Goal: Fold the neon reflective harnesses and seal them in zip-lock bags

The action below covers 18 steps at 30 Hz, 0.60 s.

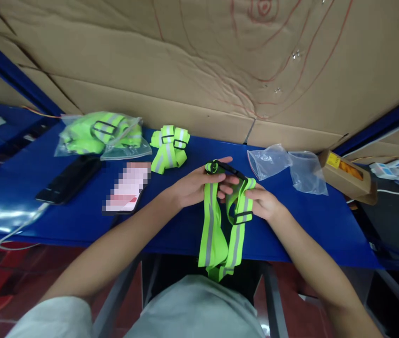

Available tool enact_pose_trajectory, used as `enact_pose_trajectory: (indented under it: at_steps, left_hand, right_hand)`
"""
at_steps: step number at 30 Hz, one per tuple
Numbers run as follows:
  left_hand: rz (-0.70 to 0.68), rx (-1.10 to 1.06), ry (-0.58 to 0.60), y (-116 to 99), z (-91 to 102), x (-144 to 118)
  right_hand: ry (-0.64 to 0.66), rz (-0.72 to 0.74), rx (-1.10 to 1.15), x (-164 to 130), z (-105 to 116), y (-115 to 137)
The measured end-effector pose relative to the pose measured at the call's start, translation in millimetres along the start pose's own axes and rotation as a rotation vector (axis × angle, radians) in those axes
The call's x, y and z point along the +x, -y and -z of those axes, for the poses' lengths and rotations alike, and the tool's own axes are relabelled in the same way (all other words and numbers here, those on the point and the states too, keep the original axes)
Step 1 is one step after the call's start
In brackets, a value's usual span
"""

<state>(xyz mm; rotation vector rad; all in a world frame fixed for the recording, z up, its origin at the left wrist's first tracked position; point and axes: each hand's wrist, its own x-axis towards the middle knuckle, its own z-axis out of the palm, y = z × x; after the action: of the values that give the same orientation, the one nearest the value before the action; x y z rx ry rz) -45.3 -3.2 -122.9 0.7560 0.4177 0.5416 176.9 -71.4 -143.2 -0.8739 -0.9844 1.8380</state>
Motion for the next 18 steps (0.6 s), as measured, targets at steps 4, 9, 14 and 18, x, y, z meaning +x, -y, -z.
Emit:
enact_pose_trajectory:
  at_steps: [4, 9, 14, 18]
  left_hand:
    - [0.22, 0.095, 0.104, -0.2, 11.1, 0.8]
    - [0.219, 0.064, 0.219, 2.2, 18.8, 2.7]
    - [0.092, -0.04, 0.259, 6.6, 14.5, -0.9]
    - [-0.042, -0.173, 0.304, 12.7, 7.3, -8.5]
  right_hand:
    - [-0.049, -0.106, 0.015, -3.6, -1.8, 4.8]
    - [-0.042, -0.087, 0.025, -8.3, -7.7, 17.7]
    - [-0.095, -0.081, 0.131, -14.0, -3.6, 14.1]
    - [-0.108, -0.089, 0.107, -20.1, -0.7, 12.1]
